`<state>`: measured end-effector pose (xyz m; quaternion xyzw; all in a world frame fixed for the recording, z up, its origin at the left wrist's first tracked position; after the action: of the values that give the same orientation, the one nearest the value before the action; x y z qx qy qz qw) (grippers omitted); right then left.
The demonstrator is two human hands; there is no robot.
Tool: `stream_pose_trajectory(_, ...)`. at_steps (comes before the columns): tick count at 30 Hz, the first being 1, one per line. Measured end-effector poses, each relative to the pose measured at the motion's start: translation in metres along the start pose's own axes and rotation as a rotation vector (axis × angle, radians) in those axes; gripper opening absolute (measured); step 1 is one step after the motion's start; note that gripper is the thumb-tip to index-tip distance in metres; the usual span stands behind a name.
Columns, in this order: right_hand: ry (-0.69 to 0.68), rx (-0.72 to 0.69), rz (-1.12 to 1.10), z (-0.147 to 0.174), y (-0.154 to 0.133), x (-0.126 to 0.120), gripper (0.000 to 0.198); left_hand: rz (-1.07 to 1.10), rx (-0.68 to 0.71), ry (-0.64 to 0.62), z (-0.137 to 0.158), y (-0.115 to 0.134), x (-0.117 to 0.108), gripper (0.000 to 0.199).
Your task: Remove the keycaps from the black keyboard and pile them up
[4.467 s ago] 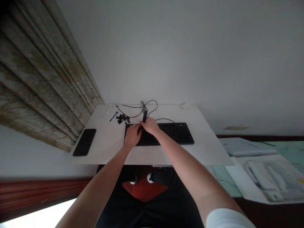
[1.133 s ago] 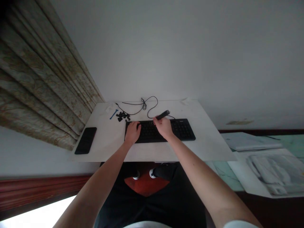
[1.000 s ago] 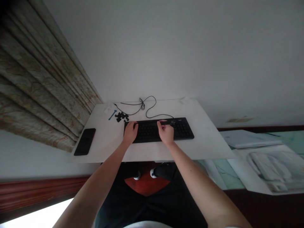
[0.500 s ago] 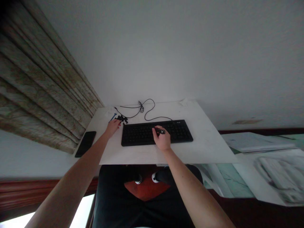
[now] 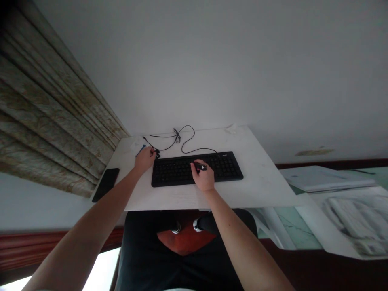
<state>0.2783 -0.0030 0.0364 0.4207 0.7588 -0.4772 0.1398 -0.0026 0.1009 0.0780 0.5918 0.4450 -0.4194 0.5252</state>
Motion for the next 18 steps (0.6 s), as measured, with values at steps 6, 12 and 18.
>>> stream_pose_trajectory(6,0.009,0.029,-0.016,0.000,-0.003,-0.004,0.034,0.170,0.327,-0.004,0.052,0.069,0.038,0.021)
stream_pose_trajectory(12,0.010,0.069,-0.013,-0.001,-0.005,-0.007,0.038,0.182,0.282,0.064,0.068,0.079,0.052,0.025)
stream_pose_trajectory(18,0.002,0.108,-0.041,-0.002,-0.001,-0.006,0.043,0.218,0.250,0.093,0.066,0.074,0.054,0.029)
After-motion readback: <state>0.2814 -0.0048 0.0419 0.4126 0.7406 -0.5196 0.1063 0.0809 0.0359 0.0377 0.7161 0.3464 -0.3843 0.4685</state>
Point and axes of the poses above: each hand's wrist, its own z-axis away from the middle knuckle, its own x-axis out of the palm, y = z × x, the point moved 5 cm from there along -z, towards the middle knuckle, and after that the axes turned 3 degrees about z, right-handed, at the moved point
